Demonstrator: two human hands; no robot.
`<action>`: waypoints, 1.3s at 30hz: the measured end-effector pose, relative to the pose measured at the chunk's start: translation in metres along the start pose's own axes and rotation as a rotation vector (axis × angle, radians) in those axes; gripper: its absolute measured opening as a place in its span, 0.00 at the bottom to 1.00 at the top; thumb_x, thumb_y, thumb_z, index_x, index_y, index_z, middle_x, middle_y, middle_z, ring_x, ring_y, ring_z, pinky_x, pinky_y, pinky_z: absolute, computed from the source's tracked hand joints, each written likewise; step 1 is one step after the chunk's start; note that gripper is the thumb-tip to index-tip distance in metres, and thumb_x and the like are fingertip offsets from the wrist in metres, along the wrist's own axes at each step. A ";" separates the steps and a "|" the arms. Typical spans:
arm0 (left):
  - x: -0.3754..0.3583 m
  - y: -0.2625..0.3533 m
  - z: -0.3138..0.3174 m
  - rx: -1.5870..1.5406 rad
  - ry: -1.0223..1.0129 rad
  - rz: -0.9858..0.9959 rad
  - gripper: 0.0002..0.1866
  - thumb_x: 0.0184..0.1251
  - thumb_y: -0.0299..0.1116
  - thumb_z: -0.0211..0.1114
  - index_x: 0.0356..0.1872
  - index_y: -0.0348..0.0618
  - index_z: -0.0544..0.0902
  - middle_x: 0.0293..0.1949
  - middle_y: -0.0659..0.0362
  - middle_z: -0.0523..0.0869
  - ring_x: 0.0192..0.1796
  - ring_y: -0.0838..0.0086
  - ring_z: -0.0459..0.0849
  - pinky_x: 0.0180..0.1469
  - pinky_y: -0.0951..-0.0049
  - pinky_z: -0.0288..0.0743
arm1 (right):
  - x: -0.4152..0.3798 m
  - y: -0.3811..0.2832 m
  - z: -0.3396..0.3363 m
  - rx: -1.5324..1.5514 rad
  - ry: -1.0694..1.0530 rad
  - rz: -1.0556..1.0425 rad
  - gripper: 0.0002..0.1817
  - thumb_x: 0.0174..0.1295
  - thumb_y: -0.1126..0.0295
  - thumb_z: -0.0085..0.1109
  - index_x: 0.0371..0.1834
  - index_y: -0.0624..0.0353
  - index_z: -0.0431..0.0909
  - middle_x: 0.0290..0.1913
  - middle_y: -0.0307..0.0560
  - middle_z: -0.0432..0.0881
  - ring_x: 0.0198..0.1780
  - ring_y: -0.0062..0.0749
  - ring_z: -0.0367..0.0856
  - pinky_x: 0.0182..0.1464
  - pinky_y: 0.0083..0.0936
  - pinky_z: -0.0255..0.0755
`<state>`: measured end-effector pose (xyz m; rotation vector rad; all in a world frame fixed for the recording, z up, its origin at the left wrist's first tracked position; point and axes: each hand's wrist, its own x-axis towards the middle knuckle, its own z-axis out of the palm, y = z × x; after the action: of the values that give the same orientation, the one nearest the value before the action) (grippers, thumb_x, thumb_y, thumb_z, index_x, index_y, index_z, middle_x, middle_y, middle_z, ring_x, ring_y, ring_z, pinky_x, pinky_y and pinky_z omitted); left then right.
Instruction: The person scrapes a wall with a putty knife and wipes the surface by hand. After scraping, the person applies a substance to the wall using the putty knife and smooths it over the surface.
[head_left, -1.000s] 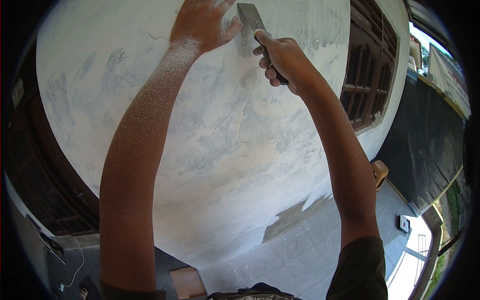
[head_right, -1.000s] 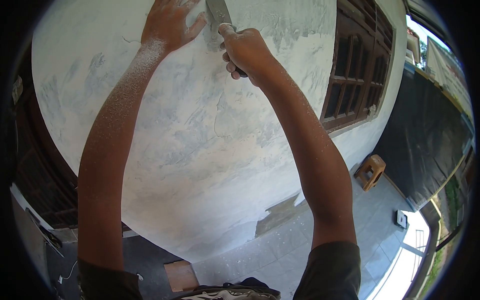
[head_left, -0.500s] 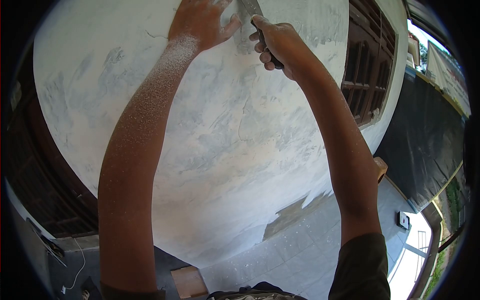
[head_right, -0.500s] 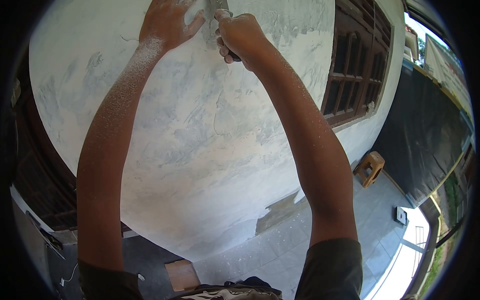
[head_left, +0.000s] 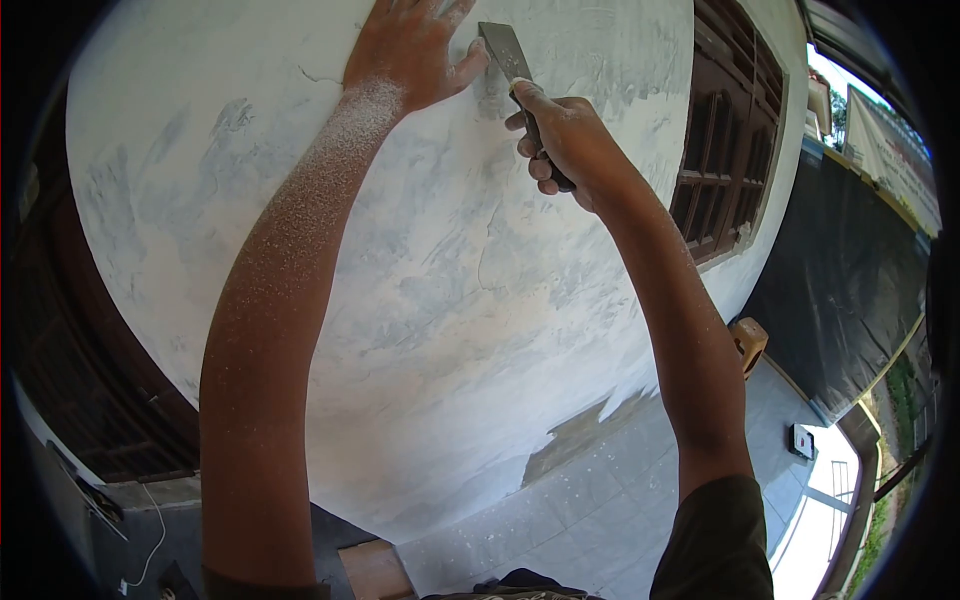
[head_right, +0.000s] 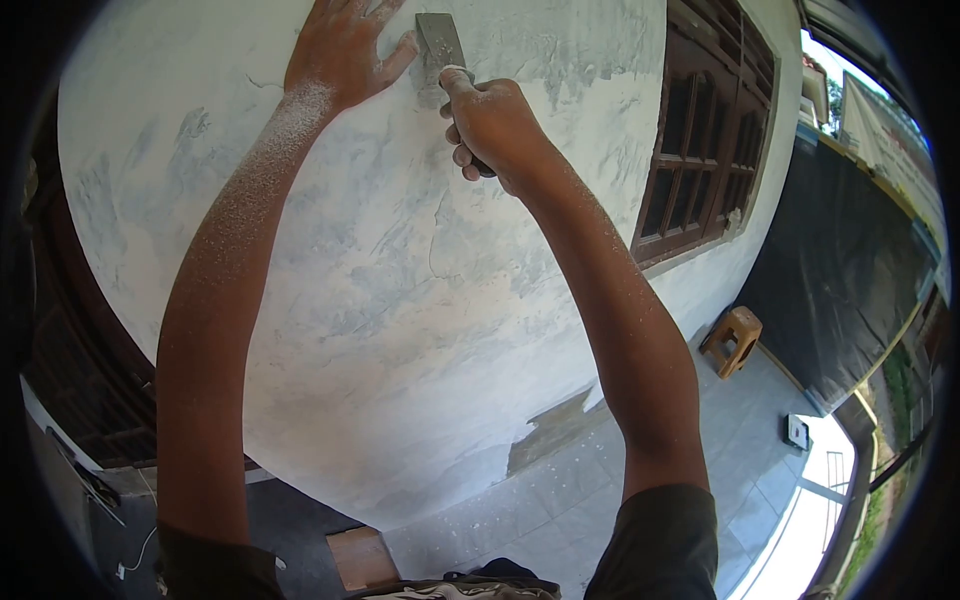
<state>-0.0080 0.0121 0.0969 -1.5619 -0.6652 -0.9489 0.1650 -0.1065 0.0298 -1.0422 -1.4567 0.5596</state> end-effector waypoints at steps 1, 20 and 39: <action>0.000 -0.001 -0.001 0.002 0.005 -0.004 0.38 0.76 0.58 0.52 0.77 0.40 0.68 0.82 0.46 0.60 0.86 0.59 0.51 0.87 0.52 0.37 | 0.006 -0.004 0.000 -0.004 -0.001 -0.006 0.29 0.79 0.52 0.51 0.43 0.78 0.77 0.24 0.46 0.74 0.17 0.26 0.72 0.19 0.25 0.70; 0.001 0.003 0.002 0.050 0.026 -0.025 0.40 0.77 0.61 0.49 0.80 0.44 0.65 0.84 0.47 0.56 0.87 0.58 0.48 0.86 0.50 0.34 | 0.000 -0.002 -0.001 -0.022 0.029 -0.018 0.30 0.78 0.47 0.52 0.48 0.72 0.79 0.23 0.38 0.72 0.18 0.18 0.67 0.19 0.20 0.62; 0.003 0.001 0.004 0.089 -0.017 -0.022 0.42 0.76 0.63 0.47 0.81 0.45 0.62 0.85 0.46 0.53 0.87 0.58 0.45 0.86 0.48 0.33 | 0.020 -0.009 -0.006 0.026 0.040 -0.101 0.29 0.78 0.50 0.52 0.45 0.74 0.77 0.23 0.41 0.72 0.18 0.21 0.68 0.19 0.23 0.64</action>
<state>-0.0045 0.0157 0.0991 -1.4881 -0.7283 -0.9119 0.1700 -0.0949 0.0486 -0.9482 -1.4547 0.4817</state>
